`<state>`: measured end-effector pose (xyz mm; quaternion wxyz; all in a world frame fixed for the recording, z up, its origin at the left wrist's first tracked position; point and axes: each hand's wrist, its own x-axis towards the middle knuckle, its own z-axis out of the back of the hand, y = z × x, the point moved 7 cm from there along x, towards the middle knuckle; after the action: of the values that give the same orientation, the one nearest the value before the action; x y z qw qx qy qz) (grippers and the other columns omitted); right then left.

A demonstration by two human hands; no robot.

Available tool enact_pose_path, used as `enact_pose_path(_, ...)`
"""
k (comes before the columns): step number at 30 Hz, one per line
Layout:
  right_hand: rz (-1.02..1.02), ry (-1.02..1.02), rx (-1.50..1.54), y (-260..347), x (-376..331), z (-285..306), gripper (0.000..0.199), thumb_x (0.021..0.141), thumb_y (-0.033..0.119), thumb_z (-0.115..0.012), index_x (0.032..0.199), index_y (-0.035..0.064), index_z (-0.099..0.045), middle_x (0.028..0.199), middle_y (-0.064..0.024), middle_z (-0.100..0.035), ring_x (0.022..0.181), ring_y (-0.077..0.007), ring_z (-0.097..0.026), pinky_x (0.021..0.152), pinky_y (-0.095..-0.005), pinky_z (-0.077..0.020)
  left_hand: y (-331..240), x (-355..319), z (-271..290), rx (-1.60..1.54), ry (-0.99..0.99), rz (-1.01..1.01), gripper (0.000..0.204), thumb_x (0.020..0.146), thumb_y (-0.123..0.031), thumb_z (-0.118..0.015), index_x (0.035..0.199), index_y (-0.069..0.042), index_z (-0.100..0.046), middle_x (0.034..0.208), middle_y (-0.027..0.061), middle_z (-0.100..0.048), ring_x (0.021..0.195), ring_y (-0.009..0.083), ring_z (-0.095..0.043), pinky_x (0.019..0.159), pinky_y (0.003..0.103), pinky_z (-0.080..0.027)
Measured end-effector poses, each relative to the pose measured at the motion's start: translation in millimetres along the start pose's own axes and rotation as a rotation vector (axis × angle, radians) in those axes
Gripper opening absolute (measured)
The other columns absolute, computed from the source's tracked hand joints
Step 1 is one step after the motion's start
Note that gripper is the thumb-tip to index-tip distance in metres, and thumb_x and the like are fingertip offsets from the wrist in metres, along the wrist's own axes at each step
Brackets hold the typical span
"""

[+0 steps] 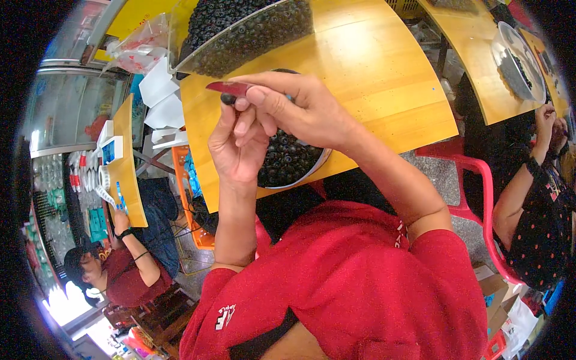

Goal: The recorder uses a small knife to trim small dark fruits from a bowl and place them into a separate container.

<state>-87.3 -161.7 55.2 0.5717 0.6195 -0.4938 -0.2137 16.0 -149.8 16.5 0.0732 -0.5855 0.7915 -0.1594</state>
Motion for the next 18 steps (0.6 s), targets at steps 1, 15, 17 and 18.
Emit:
enact_pose_path(1,0.0,-0.002,-0.001,-4,0,0,0.03,0.098,0.02,-0.046,0.119,0.0013,-0.057,0.061,0.002,-0.051,0.052,-0.0023,-0.042,0.044,-0.0184,-0.0314,1,0,-1,0.004,0.051,0.026,0.019,0.091,-0.012,-0.055,0.1,0.004,-0.054,0.083,0.0073,-0.053,0.061,0.0076,-0.045,0.048,0.016,-0.038)
enact_pose_path(15,-0.162,-0.133,-0.006,-12,1,12,0.026,0.094,0.022,-0.054,0.109,0.0031,-0.062,0.059,0.0054,-0.05,0.049,0.0007,-0.039,0.042,-0.0162,-0.027,-12,-2,6,0.418,-0.088,-0.113,0.024,0.089,-0.009,-0.058,0.111,0.0,-0.06,0.091,0.0073,-0.062,0.066,0.0108,-0.053,0.05,0.018,-0.039)
enact_pose_path(17,-0.163,-0.157,-0.005,-16,4,10,0.027,0.092,0.022,-0.057,0.109,0.0026,-0.062,0.06,0.0061,-0.05,0.05,0.001,-0.039,0.042,-0.0158,-0.0271,-10,-3,7,0.453,-0.103,-0.106,0.024,0.089,-0.009,-0.058,0.112,-0.001,-0.06,0.091,0.0069,-0.063,0.066,0.0108,-0.053,0.05,0.019,-0.039)
enact_pose_path(18,-0.163,-0.18,-0.005,-17,5,11,0.027,0.089,0.022,-0.061,0.108,0.0021,-0.062,0.06,0.0068,-0.05,0.05,0.0014,-0.04,0.043,-0.0154,-0.0272,-9,-4,6,0.456,-0.109,-0.109,0.024,0.089,-0.009,-0.058,0.111,-0.001,-0.06,0.091,0.0069,-0.063,0.066,0.0107,-0.053,0.051,0.019,-0.039)
